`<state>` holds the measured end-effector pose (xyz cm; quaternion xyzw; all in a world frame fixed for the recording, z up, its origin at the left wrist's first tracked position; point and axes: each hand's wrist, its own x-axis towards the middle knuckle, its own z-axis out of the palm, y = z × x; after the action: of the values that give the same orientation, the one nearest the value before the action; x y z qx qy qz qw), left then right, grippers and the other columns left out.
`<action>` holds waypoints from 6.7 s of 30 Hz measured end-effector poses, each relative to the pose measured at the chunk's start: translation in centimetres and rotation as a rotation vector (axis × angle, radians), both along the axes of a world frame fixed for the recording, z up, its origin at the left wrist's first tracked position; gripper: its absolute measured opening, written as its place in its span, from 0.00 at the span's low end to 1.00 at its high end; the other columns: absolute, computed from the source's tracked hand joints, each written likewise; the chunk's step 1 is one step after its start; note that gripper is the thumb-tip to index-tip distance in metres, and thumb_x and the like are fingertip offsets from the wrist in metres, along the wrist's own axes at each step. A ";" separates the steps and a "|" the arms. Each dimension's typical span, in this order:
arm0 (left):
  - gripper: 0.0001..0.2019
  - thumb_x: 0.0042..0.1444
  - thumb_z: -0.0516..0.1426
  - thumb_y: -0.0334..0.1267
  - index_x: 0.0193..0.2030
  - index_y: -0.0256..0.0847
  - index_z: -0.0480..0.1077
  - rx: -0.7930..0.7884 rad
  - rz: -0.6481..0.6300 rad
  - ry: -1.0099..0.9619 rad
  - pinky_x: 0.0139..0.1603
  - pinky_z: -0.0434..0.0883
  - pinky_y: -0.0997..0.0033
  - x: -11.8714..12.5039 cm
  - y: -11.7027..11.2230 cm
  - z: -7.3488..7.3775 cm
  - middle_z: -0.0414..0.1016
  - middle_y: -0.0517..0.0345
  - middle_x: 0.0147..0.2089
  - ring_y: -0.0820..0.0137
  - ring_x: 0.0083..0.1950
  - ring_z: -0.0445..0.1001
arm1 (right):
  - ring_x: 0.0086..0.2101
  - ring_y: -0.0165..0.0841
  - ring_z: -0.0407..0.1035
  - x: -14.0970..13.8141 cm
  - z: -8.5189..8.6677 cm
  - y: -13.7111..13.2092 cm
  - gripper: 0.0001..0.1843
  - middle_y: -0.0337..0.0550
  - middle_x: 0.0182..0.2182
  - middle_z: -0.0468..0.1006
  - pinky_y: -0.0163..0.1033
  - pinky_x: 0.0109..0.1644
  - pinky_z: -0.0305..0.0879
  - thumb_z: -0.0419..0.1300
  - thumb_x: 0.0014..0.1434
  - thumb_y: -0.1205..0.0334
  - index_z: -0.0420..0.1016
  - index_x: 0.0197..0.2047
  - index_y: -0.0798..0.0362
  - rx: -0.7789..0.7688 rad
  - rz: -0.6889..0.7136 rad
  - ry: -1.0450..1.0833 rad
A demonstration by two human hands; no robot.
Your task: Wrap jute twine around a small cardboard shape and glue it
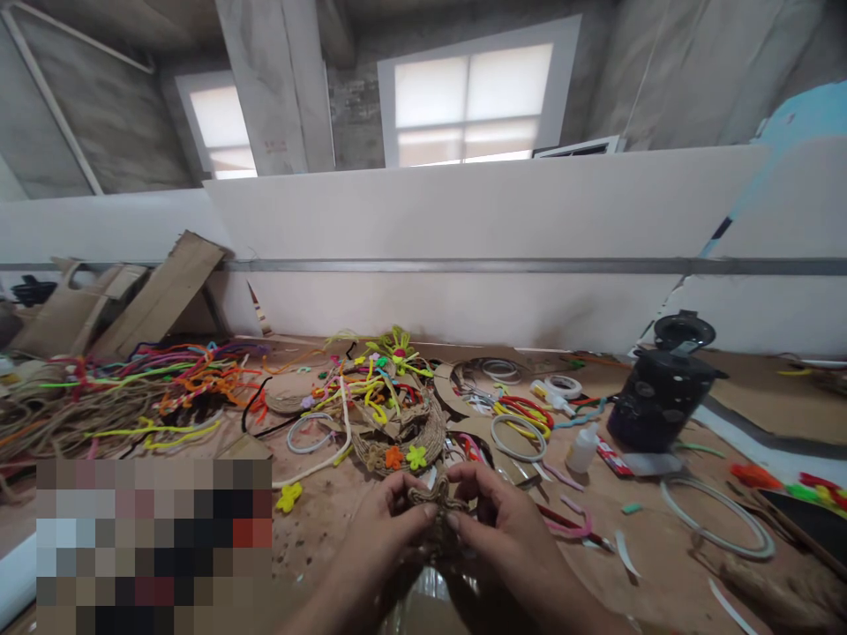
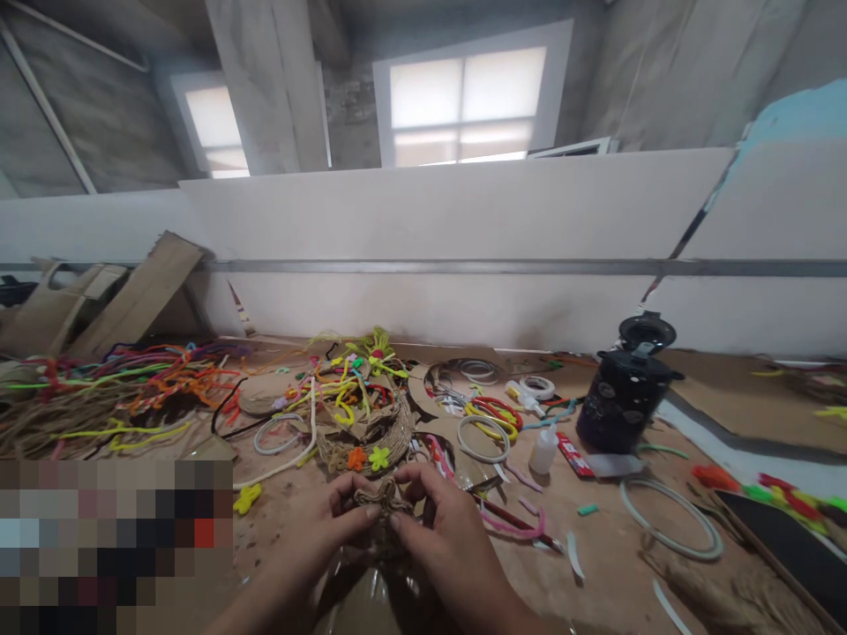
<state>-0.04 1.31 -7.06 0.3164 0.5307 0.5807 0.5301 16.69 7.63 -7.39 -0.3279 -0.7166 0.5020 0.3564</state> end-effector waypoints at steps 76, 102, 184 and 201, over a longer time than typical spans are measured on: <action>0.16 0.32 0.68 0.36 0.29 0.41 0.69 0.066 0.174 -0.002 0.26 0.67 0.76 -1.2 -0.1 4.5 0.75 0.63 0.23 0.72 0.25 0.71 | 0.39 0.35 0.76 4.1 2.1 0.5 0.10 0.38 0.36 0.84 0.35 0.44 0.65 0.65 0.56 0.73 0.83 0.37 0.48 0.556 -0.029 -0.522; 0.16 0.31 0.69 0.38 0.29 0.40 0.70 0.075 -0.047 -0.002 0.22 0.62 0.76 -1.5 1.5 0.5 0.71 0.63 0.20 0.74 0.21 0.67 | 0.48 0.43 0.74 5.3 2.4 -3.2 0.19 0.46 0.47 0.81 0.46 0.51 0.70 0.55 0.66 0.52 0.77 0.55 0.47 0.063 -0.030 -0.098; 0.15 0.30 0.71 0.34 0.28 0.38 0.77 0.033 -0.143 -0.027 0.34 0.70 0.71 1.5 -0.5 1.4 0.80 0.52 0.29 0.66 0.31 0.76 | 0.33 0.37 0.72 4.2 0.8 -5.3 0.14 0.41 0.33 0.80 0.38 0.37 0.59 0.54 0.70 0.50 0.74 0.44 0.50 0.398 -0.154 -0.363; 0.14 0.34 0.70 0.35 0.31 0.39 0.76 -0.057 -0.159 0.024 0.28 0.66 0.73 1.7 -1.1 2.3 0.79 0.57 0.27 0.70 0.25 0.73 | 0.36 0.39 0.76 4.2 0.1 -5.2 0.15 0.41 0.35 0.82 0.39 0.40 0.62 0.53 0.71 0.49 0.75 0.44 0.50 0.436 -0.172 -0.381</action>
<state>1.66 0.19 -4.72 0.3492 0.5264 0.5178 0.5769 20.86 2.44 -7.29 -0.3912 -0.8312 0.2336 0.3187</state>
